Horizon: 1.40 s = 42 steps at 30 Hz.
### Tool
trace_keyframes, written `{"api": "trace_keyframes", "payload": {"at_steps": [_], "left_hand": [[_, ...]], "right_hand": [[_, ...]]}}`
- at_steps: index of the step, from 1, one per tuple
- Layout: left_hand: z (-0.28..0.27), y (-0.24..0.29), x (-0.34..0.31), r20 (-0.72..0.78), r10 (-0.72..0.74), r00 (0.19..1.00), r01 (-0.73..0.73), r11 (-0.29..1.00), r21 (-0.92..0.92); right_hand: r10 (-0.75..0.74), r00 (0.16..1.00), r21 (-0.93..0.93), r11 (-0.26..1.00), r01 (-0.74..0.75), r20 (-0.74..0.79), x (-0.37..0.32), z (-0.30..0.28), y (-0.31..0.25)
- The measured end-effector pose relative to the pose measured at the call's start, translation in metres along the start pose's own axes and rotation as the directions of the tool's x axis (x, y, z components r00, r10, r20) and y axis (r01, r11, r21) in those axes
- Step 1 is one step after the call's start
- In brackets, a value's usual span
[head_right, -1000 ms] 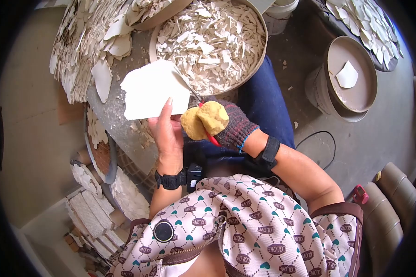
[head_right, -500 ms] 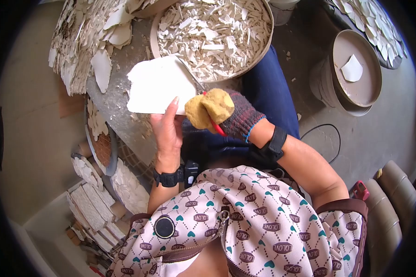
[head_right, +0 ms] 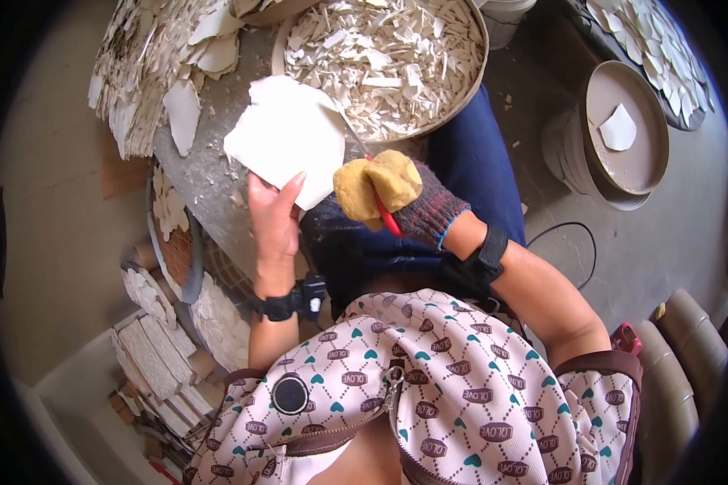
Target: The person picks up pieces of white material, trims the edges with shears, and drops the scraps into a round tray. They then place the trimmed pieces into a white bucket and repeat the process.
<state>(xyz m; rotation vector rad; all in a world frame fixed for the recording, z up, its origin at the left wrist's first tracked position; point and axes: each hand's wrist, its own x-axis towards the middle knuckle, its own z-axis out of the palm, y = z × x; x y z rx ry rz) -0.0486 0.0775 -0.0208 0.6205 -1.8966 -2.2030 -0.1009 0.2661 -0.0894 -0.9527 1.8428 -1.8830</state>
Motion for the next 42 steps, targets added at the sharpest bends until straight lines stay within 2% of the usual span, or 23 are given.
{"api": "trace_keyframes", "payload": {"at_steps": [3, 5, 7, 10, 11, 14, 15, 19, 21, 23, 25, 28, 30, 32, 34, 36, 39, 42], "left_hand": [[0.014, -0.008, -0.004, -0.088, 0.130, 0.988, -0.129, 0.992, 0.013], [0.024, -0.009, -0.006, -0.146, 0.164, 0.976, -0.161, 0.986, 0.035], [0.018, -0.008, -0.001, -0.095, 0.130, 0.987, -0.127, 0.991, 0.037], [0.011, 0.000, 0.002, 0.014, 0.099, 0.995, -0.099, 0.993, 0.067], [0.010, 0.002, 0.001, 0.057, 0.090, 0.994, -0.094, 0.992, 0.085], [0.006, -0.001, -0.001, 0.045, 0.079, 0.996, -0.081, 0.995, 0.054], [0.006, 0.000, -0.002, 0.049, 0.060, 0.997, -0.062, 0.997, 0.046], [-0.004, -0.001, 0.000, 0.051, -0.002, 0.999, 0.002, 1.000, 0.009], [-0.008, 0.000, -0.001, 0.056, -0.031, 0.998, 0.032, 0.999, -0.012], [-0.009, 0.003, -0.001, 0.066, -0.066, 0.996, 0.068, 0.997, -0.039], [-0.012, 0.005, 0.000, 0.065, -0.059, 0.996, 0.060, 0.998, -0.012], [-0.011, 0.004, -0.002, 0.085, -0.017, 0.996, 0.013, 0.999, 0.040], [-0.012, 0.003, -0.005, 0.086, -0.001, 0.996, -0.003, 0.999, 0.046], [-0.013, 0.002, -0.006, 0.077, -0.009, 0.997, 0.007, 1.000, 0.019], [-0.013, 0.004, -0.006, 0.074, -0.042, 0.996, 0.042, 0.999, 0.001], [-0.013, 0.006, -0.006, 0.068, -0.053, 0.996, 0.054, 0.998, -0.020], [-0.013, 0.007, -0.007, 0.053, -0.061, 0.997, 0.064, 0.997, -0.053], [-0.012, 0.011, -0.008, 0.078, -0.083, 0.993, 0.088, 0.994, -0.066]], "right_hand": [[-0.194, 0.981, -0.340, 0.924, 0.172, -0.030, 0.003, -0.009, -0.017], [-0.166, 0.986, -0.333, 0.930, 0.155, -0.004, 0.002, -0.009, -0.013], [-0.142, 0.990, -0.275, 0.951, 0.142, 0.018, 0.002, -0.011, -0.015], [-0.133, 0.991, -0.306, 0.942, 0.136, 0.030, 0.002, -0.014, -0.015], [-0.039, 0.999, 0.014, 0.999, 0.038, 0.034, 0.001, -0.015, -0.015], [-0.233, 0.970, -0.309, 0.919, 0.245, 0.075, 0.010, -0.024, -0.020], [-0.195, 0.978, -0.323, 0.923, 0.207, 0.070, 0.009, -0.022, -0.020], [-0.095, 0.994, -0.083, 0.992, 0.099, 0.057, 0.011, -0.013, -0.015], [-0.127, 0.992, -0.076, 0.989, 0.129, 0.024, 0.011, -0.012, -0.019], [-0.051, 0.998, 0.039, 0.998, 0.049, 0.047, 0.011, -0.009, -0.013], [-0.016, 0.998, 0.077, 0.997, 0.012, 0.054, 0.009, -0.004, -0.005], [-0.028, 0.999, -0.048, 0.998, 0.030, 0.040, 0.009, -0.001, -0.002], [-0.039, 0.998, -0.205, 0.978, 0.047, 0.045, 0.008, -0.001, -0.009], [0.102, 0.993, 0.012, 0.995, -0.102, 0.060, 0.007, 0.001, -0.005], [0.113, 0.992, 0.022, 0.993, -0.114, 0.054, 0.004, 0.002, -0.001], [-0.017, 0.999, -0.174, 0.984, 0.022, 0.029, 0.002, 0.003, 0.003], [-0.113, 0.991, -0.295, 0.947, 0.130, 0.072, 0.001, 0.001, 0.007], [-0.022, 0.996, -0.213, 0.976, 0.041, 0.091, -0.006, 0.004, 0.014]]}}
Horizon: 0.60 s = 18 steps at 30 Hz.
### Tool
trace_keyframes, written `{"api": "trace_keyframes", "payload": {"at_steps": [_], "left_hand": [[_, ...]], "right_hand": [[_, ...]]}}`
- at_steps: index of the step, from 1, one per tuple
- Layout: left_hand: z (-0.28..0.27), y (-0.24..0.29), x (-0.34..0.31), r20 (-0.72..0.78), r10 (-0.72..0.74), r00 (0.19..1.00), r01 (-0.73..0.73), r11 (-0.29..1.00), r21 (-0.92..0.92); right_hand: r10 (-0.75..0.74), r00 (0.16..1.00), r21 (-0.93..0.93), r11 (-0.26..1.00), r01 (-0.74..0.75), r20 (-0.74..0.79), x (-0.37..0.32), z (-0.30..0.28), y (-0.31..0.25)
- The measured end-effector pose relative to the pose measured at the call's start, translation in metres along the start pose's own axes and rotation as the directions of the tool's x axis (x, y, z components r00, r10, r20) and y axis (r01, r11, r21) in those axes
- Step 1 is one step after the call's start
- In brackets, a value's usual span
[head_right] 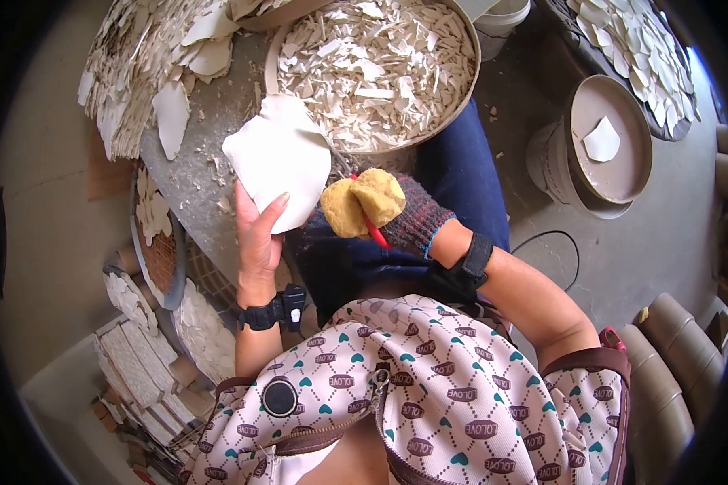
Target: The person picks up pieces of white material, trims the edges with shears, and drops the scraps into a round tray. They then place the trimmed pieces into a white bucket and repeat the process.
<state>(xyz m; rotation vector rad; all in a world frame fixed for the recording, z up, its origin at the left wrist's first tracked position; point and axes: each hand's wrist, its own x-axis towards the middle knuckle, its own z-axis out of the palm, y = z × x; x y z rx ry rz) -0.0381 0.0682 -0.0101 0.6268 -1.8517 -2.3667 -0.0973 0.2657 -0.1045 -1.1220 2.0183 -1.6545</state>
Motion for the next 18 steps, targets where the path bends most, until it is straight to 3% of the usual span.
{"api": "trace_keyframes", "payload": {"at_steps": [3, 6, 9, 12, 15, 18], "left_hand": [[0.000, 0.001, -0.005, 0.081, -0.025, 0.996, 0.023, 0.999, 0.032], [0.000, 0.001, -0.009, 0.099, -0.060, 0.993, 0.058, 0.998, 0.024], [-0.003, -0.001, -0.009, 0.110, -0.092, 0.990, 0.093, 0.996, 0.004], [-0.007, -0.002, -0.005, 0.121, -0.108, 0.987, 0.109, 0.994, 0.001], [-0.011, 0.000, -0.002, 0.140, -0.101, 0.985, 0.098, 0.995, 0.027], [-0.013, 0.010, 0.003, 0.202, -0.117, 0.972, 0.104, 0.992, 0.075]], "right_hand": [[-0.121, 0.990, -0.138, 0.984, 0.110, -0.074, 0.004, -0.007, -0.010], [-0.020, 1.000, -0.087, 0.996, 0.020, -0.003, 0.004, -0.007, -0.006], [-0.148, 0.986, -0.210, 0.969, 0.130, -0.074, 0.007, -0.013, -0.014], [-0.062, 0.996, -0.126, 0.991, 0.054, -0.060, 0.004, -0.014, -0.015], [-0.092, 0.994, -0.169, 0.982, 0.080, -0.063, 0.005, -0.018, -0.017], [-0.079, 0.989, -0.027, 0.997, 0.076, -0.127, 0.005, -0.018, -0.019]]}}
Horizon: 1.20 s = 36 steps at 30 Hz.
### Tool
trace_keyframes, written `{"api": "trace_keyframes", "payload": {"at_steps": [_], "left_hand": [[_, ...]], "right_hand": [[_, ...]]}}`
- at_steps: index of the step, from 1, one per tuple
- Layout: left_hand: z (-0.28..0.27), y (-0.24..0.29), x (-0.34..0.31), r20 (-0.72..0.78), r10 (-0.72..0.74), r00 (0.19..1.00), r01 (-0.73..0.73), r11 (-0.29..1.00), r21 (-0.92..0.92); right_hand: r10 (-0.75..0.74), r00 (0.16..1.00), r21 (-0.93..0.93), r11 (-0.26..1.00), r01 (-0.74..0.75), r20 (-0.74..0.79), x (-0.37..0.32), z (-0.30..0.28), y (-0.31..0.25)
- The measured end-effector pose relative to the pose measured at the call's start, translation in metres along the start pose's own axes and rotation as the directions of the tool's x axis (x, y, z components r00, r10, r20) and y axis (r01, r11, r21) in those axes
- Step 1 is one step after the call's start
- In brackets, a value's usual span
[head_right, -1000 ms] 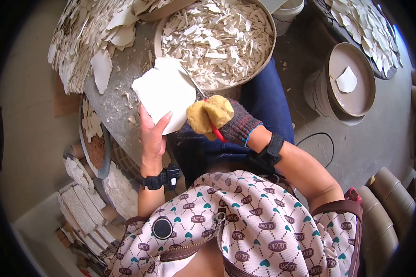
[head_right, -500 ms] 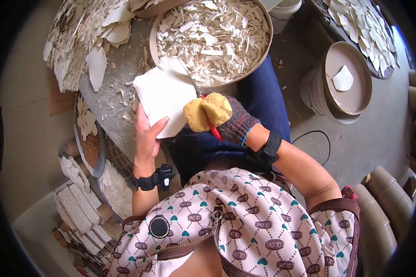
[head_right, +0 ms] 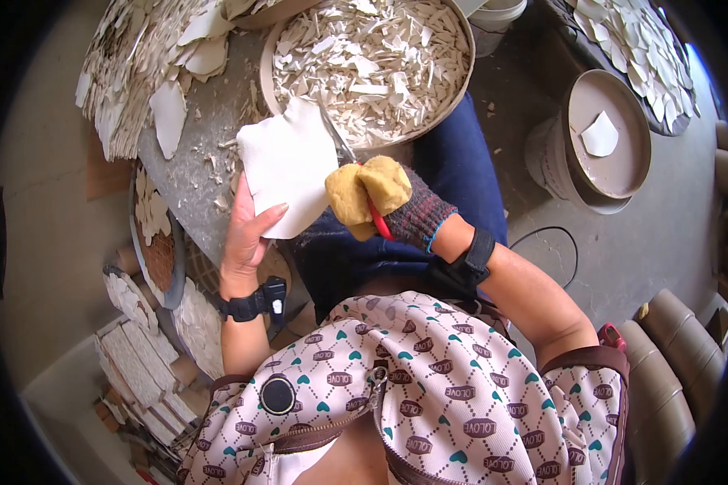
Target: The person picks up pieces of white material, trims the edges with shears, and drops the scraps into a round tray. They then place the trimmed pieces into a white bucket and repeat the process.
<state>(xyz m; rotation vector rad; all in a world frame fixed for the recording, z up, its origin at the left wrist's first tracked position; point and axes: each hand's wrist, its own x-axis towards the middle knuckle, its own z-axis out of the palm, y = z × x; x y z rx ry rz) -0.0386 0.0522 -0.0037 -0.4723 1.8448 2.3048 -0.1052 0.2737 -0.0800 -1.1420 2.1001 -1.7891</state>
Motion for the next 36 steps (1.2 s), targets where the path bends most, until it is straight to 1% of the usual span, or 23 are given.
{"api": "trace_keyframes", "payload": {"at_steps": [1, 3, 5, 7, 8, 9, 10, 11, 12, 13, 15, 17, 19, 21, 23, 26, 28, 29, 32, 35, 36], "left_hand": [[-0.003, 0.003, 0.001, 0.036, -0.012, 0.999, 0.011, 1.000, 0.024], [-0.005, 0.008, 0.001, 0.084, -0.049, 0.995, 0.044, 0.997, 0.058], [-0.006, 0.015, 0.002, 0.109, -0.090, 0.990, 0.082, 0.994, 0.078], [-0.006, 0.019, 0.003, 0.002, -0.064, 0.998, 0.063, 0.996, 0.057], [-0.007, 0.021, 0.004, -0.049, -0.049, 0.998, 0.051, 0.998, 0.048], [-0.011, 0.015, 0.005, -0.156, 0.058, 0.986, -0.052, 0.998, 0.041], [-0.014, 0.009, 0.009, -0.232, 0.118, 0.965, -0.116, 0.993, 0.022], [-0.016, 0.004, 0.013, -0.310, 0.172, 0.935, -0.179, 0.984, 0.007], [-0.017, 0.000, 0.016, -0.389, 0.221, 0.894, -0.242, 0.970, -0.004], [-0.012, 0.000, 0.018, -0.397, 0.222, 0.890, -0.250, 0.968, -0.020], [-0.003, 0.003, 0.020, -0.388, 0.216, 0.896, -0.222, 0.975, 0.031], [0.000, 0.004, 0.021, -0.378, 0.207, 0.902, -0.202, 0.978, 0.054], [0.000, 0.006, 0.024, -0.361, 0.204, 0.910, -0.198, 0.979, 0.054], [0.001, 0.006, 0.026, -0.366, 0.223, 0.904, -0.213, 0.975, 0.067], [0.003, 0.008, 0.026, -0.355, 0.220, 0.908, -0.213, 0.975, 0.061], [0.006, 0.012, 0.023, -0.304, 0.186, 0.934, -0.184, 0.982, 0.035], [0.003, 0.008, 0.023, -0.254, 0.178, 0.951, -0.176, 0.984, 0.032], [0.001, 0.008, 0.023, -0.249, 0.170, 0.953, -0.169, 0.985, 0.026], [-0.001, 0.007, 0.021, -0.244, 0.144, 0.959, -0.146, 0.989, 0.009], [0.001, 0.008, 0.020, -0.241, 0.135, 0.961, -0.139, 0.990, -0.002], [-0.001, 0.008, 0.020, -0.228, 0.138, 0.964, -0.143, 0.990, -0.006]], "right_hand": [[0.052, 0.999, 0.123, 0.991, -0.053, 0.010, -0.002, 0.001, 0.001], [0.151, 0.987, 0.362, 0.919, -0.158, 0.048, -0.008, 0.005, 0.003], [0.196, 0.976, 0.351, 0.911, -0.217, 0.096, -0.005, -0.005, -0.004], [0.188, 0.974, 0.333, 0.917, -0.221, 0.129, -0.005, -0.011, -0.003], [0.159, 0.978, 0.322, 0.926, -0.196, 0.138, -0.008, -0.011, 0.003], [0.200, 0.967, 0.369, 0.896, -0.245, 0.157, -0.010, -0.014, 0.005], [0.241, 0.954, 0.414, 0.862, -0.294, 0.176, -0.011, -0.016, 0.006], [0.345, 0.912, 0.508, 0.758, -0.409, 0.220, -0.016, -0.017, 0.004], [0.436, 0.856, 0.586, 0.628, -0.511, 0.279, -0.019, -0.017, 0.002], [0.437, 0.866, 0.593, 0.640, -0.488, 0.242, -0.021, -0.015, 0.002], [0.317, 0.935, 0.369, 0.859, -0.354, 0.159, -0.019, -0.017, 0.005], [0.288, 0.940, 0.226, 0.919, -0.325, 0.181, -0.017, -0.022, 0.001], [0.367, 0.890, 0.189, 0.886, -0.423, 0.268, -0.013, -0.030, -0.006], [0.390, 0.884, 0.411, 0.784, -0.465, 0.258, -0.015, -0.028, -0.003], [0.424, 0.871, 0.606, 0.634, -0.481, 0.248, -0.017, -0.020, 0.001], [0.439, 0.868, 0.777, 0.452, -0.437, 0.232, -0.015, -0.014, 0.000], [0.385, 0.903, 0.602, 0.681, -0.417, 0.190, -0.011, -0.018, -0.005], [0.353, 0.919, 0.496, 0.774, -0.392, 0.175, -0.009, -0.019, -0.006], [0.444, 0.862, 0.544, 0.672, -0.502, 0.246, -0.012, -0.020, -0.002], [0.473, 0.838, 0.817, 0.346, -0.460, 0.272, -0.016, -0.012, -0.001], [0.391, 0.904, 0.680, 0.616, -0.398, 0.175, -0.015, -0.012, 0.003]]}}
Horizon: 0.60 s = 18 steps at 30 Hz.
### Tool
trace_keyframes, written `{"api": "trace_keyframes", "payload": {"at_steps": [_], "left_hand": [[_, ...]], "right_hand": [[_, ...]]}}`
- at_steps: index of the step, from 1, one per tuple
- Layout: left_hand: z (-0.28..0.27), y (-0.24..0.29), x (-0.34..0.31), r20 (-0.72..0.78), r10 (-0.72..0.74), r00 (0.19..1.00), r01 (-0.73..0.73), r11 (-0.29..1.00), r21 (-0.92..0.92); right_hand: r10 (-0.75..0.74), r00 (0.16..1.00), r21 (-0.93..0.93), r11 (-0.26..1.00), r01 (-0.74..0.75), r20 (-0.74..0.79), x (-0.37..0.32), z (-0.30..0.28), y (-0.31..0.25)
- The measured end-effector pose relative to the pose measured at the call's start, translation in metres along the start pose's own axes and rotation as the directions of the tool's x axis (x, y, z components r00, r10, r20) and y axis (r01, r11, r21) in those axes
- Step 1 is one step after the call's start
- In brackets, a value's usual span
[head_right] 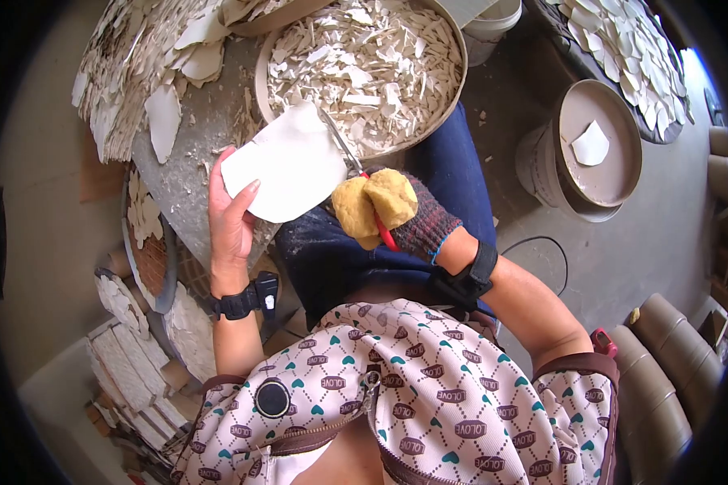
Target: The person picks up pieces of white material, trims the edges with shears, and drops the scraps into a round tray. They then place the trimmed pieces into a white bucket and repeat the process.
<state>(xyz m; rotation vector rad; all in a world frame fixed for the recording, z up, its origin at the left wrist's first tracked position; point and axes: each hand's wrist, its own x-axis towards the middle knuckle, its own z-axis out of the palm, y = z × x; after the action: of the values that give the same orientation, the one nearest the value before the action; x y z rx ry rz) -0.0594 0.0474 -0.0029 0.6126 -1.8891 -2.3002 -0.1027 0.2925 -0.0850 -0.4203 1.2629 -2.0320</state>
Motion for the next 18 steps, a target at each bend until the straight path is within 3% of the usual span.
{"api": "trace_keyframes", "payload": {"at_steps": [1, 3, 4, 6, 7, 8, 10, 12, 14, 15, 16, 18], "left_hand": [[-0.002, 0.000, 0.000, 0.011, 0.004, 1.000, -0.004, 1.000, -0.005], [-0.003, 0.003, -0.001, 0.072, -0.008, 0.997, 0.008, 1.000, 0.001], [-0.005, 0.006, -0.001, 0.093, -0.004, 0.996, 0.004, 1.000, 0.007], [-0.012, 0.008, -0.001, 0.127, -0.010, 0.992, 0.011, 1.000, -0.007], [-0.018, 0.008, 0.000, 0.144, -0.021, 0.989, 0.025, 0.999, -0.024], [-0.025, 0.008, 0.002, 0.138, 0.008, 0.990, -0.014, 0.999, 0.045], [-0.043, 0.012, 0.004, 0.134, -0.038, 0.990, 0.029, 0.997, 0.071], [-0.063, 0.020, 0.002, 0.147, -0.037, 0.988, 0.025, 0.997, 0.078], [-0.085, 0.028, 0.000, 0.156, -0.080, 0.985, 0.069, 0.995, 0.078], [-0.101, 0.035, -0.001, 0.154, -0.116, 0.981, 0.105, 0.992, 0.074], [-0.122, 0.041, -0.002, 0.158, -0.154, 0.975, 0.145, 0.987, 0.071], [-0.188, 0.049, 0.000, -0.255, -0.040, 0.966, 0.061, 0.995, 0.074]], "right_hand": [[-0.139, 0.990, -0.270, 0.952, 0.144, 0.040, 0.005, -0.002, 0.000], [-0.285, 0.951, -0.527, 0.793, 0.306, 0.124, 0.008, -0.003, -0.004], [-0.312, 0.940, -0.541, 0.771, 0.337, 0.140, 0.009, 0.002, -0.015], [-0.104, 0.991, -0.142, 0.983, 0.116, 0.089, 0.010, 0.006, -0.018], [0.003, 0.998, 0.070, 0.997, -0.007, 0.062, 0.009, 0.008, -0.018], [0.181, 0.972, 0.499, 0.834, -0.234, 0.153, 0.011, 0.010, -0.023], [0.235, 0.967, 0.324, 0.912, -0.254, 0.096, 0.012, 0.009, -0.020], [0.204, 0.967, -0.138, 0.973, -0.184, 0.150, 0.011, -0.010, -0.010], [0.327, 0.939, 0.058, 0.941, -0.334, 0.102, 0.012, 0.000, -0.014], [0.293, 0.946, -0.075, 0.956, -0.284, 0.143, 0.014, 0.007, -0.023], [0.315, 0.942, 0.018, 0.948, -0.319, 0.116, 0.015, 0.013, -0.025], [0.352, 0.927, 0.088, 0.927, -0.364, 0.127, 0.017, 0.011, -0.022]]}}
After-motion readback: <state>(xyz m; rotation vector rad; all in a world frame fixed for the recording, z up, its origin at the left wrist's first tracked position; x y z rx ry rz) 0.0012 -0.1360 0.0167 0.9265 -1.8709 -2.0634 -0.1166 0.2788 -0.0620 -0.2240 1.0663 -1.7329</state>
